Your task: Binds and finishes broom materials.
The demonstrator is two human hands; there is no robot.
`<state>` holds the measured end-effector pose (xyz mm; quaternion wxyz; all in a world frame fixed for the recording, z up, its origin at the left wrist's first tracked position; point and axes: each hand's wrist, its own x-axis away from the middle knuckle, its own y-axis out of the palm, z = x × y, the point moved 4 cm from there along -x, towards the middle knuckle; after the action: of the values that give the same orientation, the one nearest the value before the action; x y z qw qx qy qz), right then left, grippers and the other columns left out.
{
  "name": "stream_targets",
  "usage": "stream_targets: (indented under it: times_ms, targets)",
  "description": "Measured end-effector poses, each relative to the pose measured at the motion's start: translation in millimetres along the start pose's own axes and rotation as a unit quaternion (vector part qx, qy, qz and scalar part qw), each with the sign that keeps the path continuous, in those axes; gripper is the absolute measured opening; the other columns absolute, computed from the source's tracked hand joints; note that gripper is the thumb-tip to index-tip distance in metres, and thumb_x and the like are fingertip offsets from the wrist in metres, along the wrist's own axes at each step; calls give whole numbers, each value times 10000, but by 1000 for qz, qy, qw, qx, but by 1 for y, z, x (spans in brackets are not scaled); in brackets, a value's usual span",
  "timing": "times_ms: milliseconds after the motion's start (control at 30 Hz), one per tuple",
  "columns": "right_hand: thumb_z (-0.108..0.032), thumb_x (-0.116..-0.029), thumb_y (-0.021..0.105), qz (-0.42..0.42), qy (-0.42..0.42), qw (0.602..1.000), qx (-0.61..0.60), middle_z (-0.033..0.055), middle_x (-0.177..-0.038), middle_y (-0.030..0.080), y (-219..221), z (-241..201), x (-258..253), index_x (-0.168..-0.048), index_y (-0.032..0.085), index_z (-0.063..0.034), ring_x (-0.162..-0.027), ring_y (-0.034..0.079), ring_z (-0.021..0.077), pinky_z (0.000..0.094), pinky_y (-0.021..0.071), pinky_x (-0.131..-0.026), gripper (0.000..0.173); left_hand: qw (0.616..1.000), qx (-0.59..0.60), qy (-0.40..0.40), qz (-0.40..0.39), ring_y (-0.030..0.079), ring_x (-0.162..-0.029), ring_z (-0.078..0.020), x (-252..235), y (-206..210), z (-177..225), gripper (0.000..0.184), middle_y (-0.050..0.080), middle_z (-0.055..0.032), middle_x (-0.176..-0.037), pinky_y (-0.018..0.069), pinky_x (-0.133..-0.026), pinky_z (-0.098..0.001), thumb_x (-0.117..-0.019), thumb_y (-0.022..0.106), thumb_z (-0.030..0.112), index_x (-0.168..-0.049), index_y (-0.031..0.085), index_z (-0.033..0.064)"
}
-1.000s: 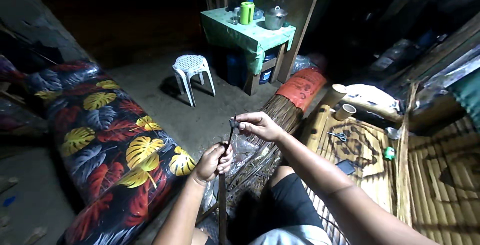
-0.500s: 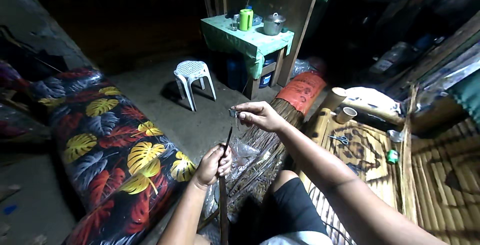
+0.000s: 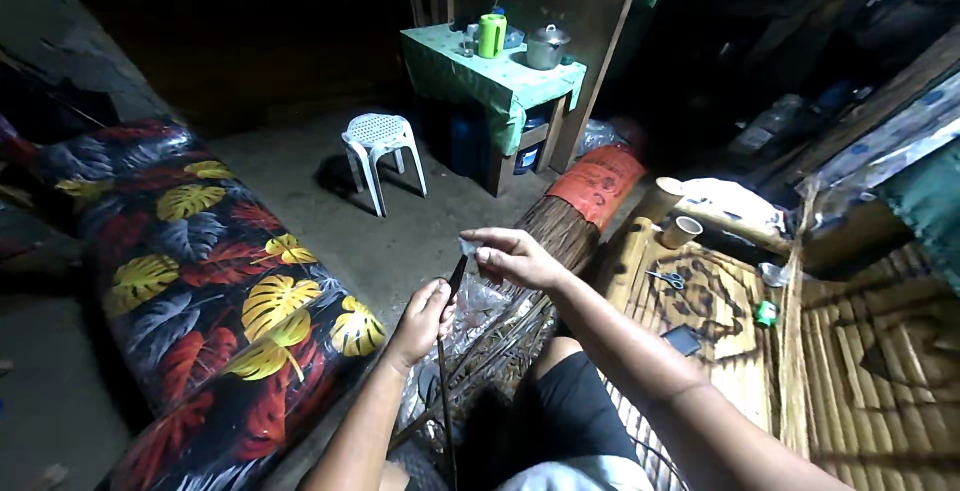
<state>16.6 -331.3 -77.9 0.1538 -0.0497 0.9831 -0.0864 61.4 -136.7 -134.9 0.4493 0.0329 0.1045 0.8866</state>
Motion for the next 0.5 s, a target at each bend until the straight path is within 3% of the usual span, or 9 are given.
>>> stream_targets:
  times_ms: [67, 200, 333, 400, 500]
  targets:
    - [-208, -1054, 541, -30, -7, 1000, -3, 72, -800, 678, 4, 1, 0, -1418, 581, -31, -620, 610, 107, 264, 547, -590, 407, 1000, -26, -10, -11, 420, -492, -37, 2, 5, 0, 286, 435, 76, -652, 412, -472, -197, -1097, 312, 241, -932, 520, 134]
    - [-179, -1053, 556, -7, -45, 998, 52, 74, -846, 698, -3, -6, -3, -1406, 606, -41, -632, 608, 95, 247, 540, -589, 382, 1000, -7, -2, -8, 398, -478, -30, 3, 6, 5, 300, 420, 78, -650, 392, -455, -181, -1105, 293, 255, -954, 521, 132]
    - [-205, -1064, 516, 144, -63, 984, 84, 68, -895, 702, -30, -17, -5, -1407, 607, -54, -613, 596, 101, 275, 540, -546, 385, 1000, -13, -5, 4, 373, -476, -29, 4, 4, 10, 286, 400, 80, -647, 369, -450, -182, -1105, 303, 252, -948, 516, 141]
    - [-261, -1082, 496, 213, -59, 973, 64, 42, -867, 668, -55, -27, -3, -1487, 533, -110, -587, 574, 101, 272, 533, -530, 434, 999, -32, -10, 21, 374, -476, -33, 5, 2, 5, 283, 399, 78, -646, 374, -452, -190, -1104, 303, 249, -949, 513, 139]
    - [-318, -1076, 508, 208, -35, 977, 35, 39, -785, 618, -62, -35, -2, -1552, 446, -148, -545, 541, 111, 272, 513, -500, 509, 995, -68, 8, 69, 421, -496, -49, 5, -4, 4, 293, 435, 63, -669, 421, -475, -208, -1109, 302, 249, -975, 524, 113]
